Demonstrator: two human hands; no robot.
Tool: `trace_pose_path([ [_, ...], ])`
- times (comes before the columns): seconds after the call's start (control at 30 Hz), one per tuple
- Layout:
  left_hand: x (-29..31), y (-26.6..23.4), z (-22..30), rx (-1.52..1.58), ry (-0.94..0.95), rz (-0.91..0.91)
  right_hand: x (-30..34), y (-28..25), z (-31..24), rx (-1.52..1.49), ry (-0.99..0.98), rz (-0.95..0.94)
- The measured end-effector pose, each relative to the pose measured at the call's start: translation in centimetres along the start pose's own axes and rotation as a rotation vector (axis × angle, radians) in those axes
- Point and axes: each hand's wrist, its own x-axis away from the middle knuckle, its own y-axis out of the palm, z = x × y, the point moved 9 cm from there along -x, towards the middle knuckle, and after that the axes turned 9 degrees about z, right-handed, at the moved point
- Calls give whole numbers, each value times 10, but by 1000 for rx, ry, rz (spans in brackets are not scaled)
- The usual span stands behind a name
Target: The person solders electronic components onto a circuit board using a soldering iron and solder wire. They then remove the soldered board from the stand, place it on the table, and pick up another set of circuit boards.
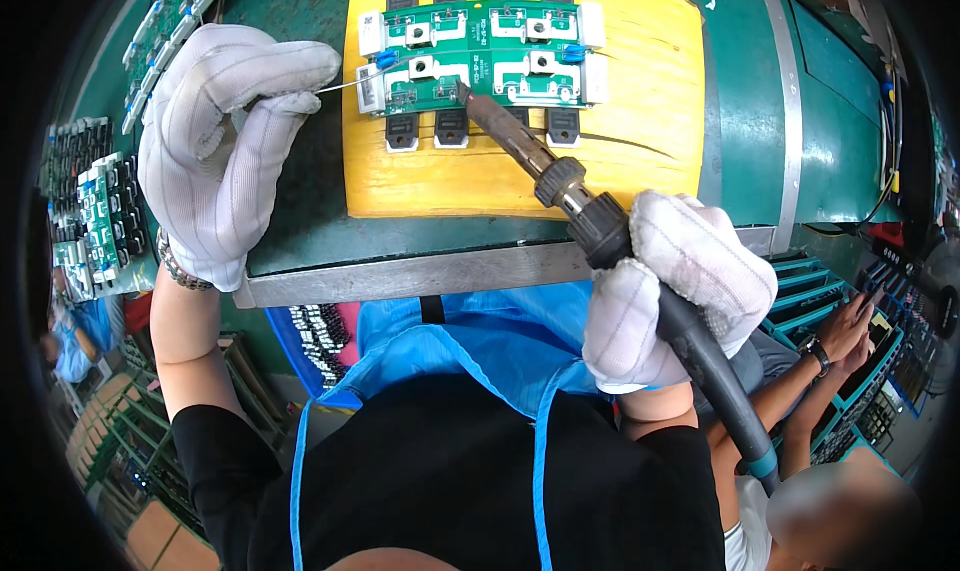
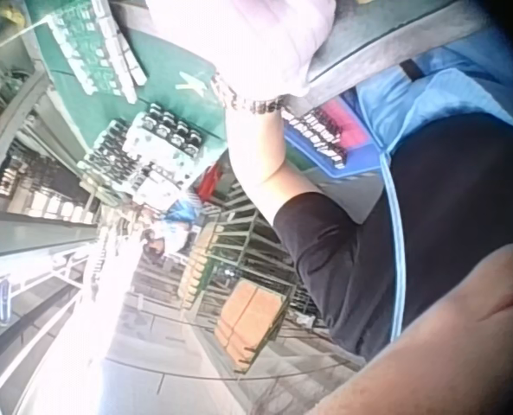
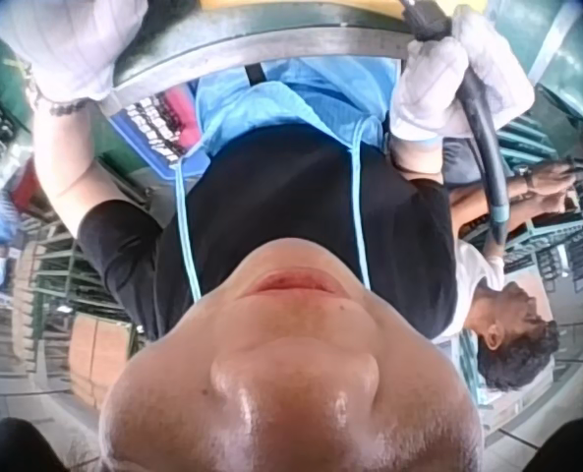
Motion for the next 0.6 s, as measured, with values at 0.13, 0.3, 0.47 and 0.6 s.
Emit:
trace_pose_path([
  [0.13,-2,8,1,-198,70,-156,-9,4,-1,-6,125,-39],
  [0.3,-5,6,4,-177,103,-145,-16,-11,-7,43,79,133],
  [0.47,-2,6,3,-189,121,-178,-3,-6,1,4,96,58],
  [0.6,-3,5,1,-200,120,-165,-6,-6,2,-9,122,69],
])
